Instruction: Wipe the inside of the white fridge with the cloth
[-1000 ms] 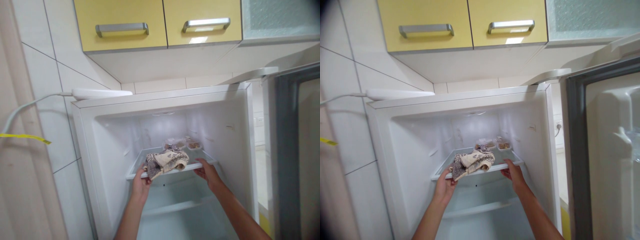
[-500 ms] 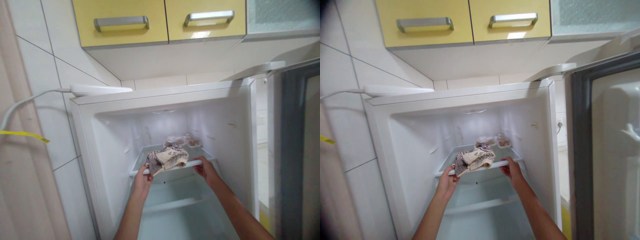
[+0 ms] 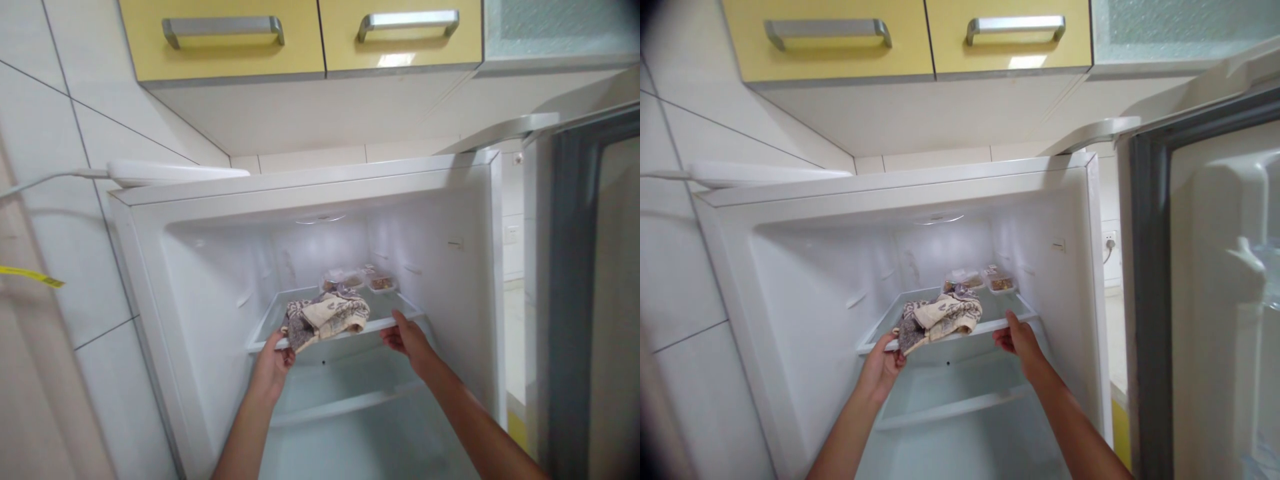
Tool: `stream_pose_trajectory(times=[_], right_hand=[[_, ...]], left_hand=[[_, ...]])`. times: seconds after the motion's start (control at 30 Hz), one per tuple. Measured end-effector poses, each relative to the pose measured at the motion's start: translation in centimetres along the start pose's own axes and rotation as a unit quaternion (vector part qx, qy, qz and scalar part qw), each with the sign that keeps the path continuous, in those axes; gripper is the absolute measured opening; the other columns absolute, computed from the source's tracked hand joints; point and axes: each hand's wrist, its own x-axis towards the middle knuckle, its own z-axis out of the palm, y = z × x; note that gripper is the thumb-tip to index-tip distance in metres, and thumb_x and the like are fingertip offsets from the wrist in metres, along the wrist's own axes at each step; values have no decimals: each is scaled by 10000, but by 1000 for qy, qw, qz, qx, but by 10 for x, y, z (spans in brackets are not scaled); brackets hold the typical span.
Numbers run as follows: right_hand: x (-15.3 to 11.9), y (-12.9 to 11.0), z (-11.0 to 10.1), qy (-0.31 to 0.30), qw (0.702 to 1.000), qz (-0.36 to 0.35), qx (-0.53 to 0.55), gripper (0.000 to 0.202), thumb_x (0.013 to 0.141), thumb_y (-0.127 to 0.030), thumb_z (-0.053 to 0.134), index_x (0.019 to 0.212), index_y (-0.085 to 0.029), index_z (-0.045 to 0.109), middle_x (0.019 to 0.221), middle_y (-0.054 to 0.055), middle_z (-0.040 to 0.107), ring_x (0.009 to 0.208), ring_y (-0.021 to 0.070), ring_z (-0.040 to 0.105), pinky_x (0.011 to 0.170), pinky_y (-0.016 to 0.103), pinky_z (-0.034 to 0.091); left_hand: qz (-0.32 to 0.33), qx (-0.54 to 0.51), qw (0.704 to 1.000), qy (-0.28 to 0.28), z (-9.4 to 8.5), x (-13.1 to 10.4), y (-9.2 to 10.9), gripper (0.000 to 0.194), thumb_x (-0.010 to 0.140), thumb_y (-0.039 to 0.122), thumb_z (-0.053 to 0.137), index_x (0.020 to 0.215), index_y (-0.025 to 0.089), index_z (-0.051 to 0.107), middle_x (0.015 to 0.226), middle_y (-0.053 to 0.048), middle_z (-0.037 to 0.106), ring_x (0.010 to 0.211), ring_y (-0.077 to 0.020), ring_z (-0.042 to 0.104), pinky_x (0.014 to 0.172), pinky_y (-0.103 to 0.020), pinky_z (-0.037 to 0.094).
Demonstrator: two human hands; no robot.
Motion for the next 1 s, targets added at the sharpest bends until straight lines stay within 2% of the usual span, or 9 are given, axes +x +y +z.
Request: stream_pose_trajectory(times=[0.13, 0.23, 0.3, 0.37, 0.47, 0.53, 0.6, 0.8, 1.0], right_hand=[[1, -3, 2, 6, 999, -13, -40, 503, 948, -478, 562, 575, -151, 644, 563, 71, 699, 443, 98, 595, 471, 182, 454], [-18, -3, -1, -75, 985, 9, -155, 575, 910, -573, 572, 499, -173, 612, 437, 53, 620, 374, 113, 531, 421, 203, 372], [-44, -9, 1, -176, 941, -49, -285, 578, 856, -594, 636, 450, -185, 590, 394, 50, 583, 368, 130, 514, 442, 231, 362], [-71, -25, 11, -240, 863, -213, -391, 521, 864, -550, 643, 488, -189, 628, 476, 47, 641, 475, 145, 576, 550, 251, 419], [-93, -56, 37, -211, 785, -425, -399, 363, 983, -437, 470, 906, -220, 749, 888, 46, 775, 828, 181, 681, 808, 295, 483], [-89, -69, 58, -195, 724, -509, -423, 353, 976, -408, 488, 1210, -231, 685, 1263, 82, 707, 1194, 225, 601, 1043, 370, 420], [-76, -69, 80, -182, 687, -494, -500, 442, 956, -457, 518, 1321, -229, 621, 1416, 111, 611, 1335, 278, 498, 1120, 466, 361], [-67, -34, 143, -183, 645, -402, -623, 579, 911, -650, 491, 1307, -248, 622, 1342, 147, 648, 1321, 416, 481, 1027, 704, 372], [-83, -33, 185, -268, 617, -426, -604, 438, 950, -470, 600, 1304, -212, 591, 1331, 101, 616, 1200, 285, 591, 1013, 564, 493]], left_hand=[[-10, 16, 999, 26, 1, 4, 0, 195, 739, 264, 679, 904, 176, 625, 607, 33, 638, 441, -73, 506, 430, -170, 354], [-18, 26, 999, 34, -1, 0, -3, 214, 781, 331, 685, 909, 173, 616, 606, 22, 635, 431, -79, 511, 431, -175, 358], [-26, 29, 999, 25, -3, -3, -7, 280, 815, 416, 680, 943, 177, 611, 643, 8, 653, 440, -82, 526, 439, -178, 372], [-34, 29, 999, 17, -5, -6, -11, 342, 854, 497, 645, 981, 183, 606, 678, 0, 666, 443, -80, 531, 436, -177, 373], [-42, 35, 998, 29, -7, -13, -14, 369, 920, 538, 559, 985, 177, 600, 740, -24, 693, 451, -78, 543, 426, -178, 372], [-43, 47, 997, 38, -8, -19, -12, 362, 948, 519, 527, 983, 167, 608, 792, -47, 717, 475, -79, 564, 433, -179, 383], [-35, 63, 996, 44, -8, -24, -8, 331, 955, 471, 538, 998, 154, 624, 832, -68, 735, 499, -82, 581, 444, -180, 394], [5, 68, 998, 15, -12, -26, -1, 238, 923, 360, 561, 977, 140, 635, 753, -49, 718, 455, -76, 528, 446, -193, 376], [53, 37, 997, 47, -17, -13, -17, 411, 728, 564, 703, 863, 200, 569, 598, 60, 592, 435, -70, 447, 429, -191, 305]])
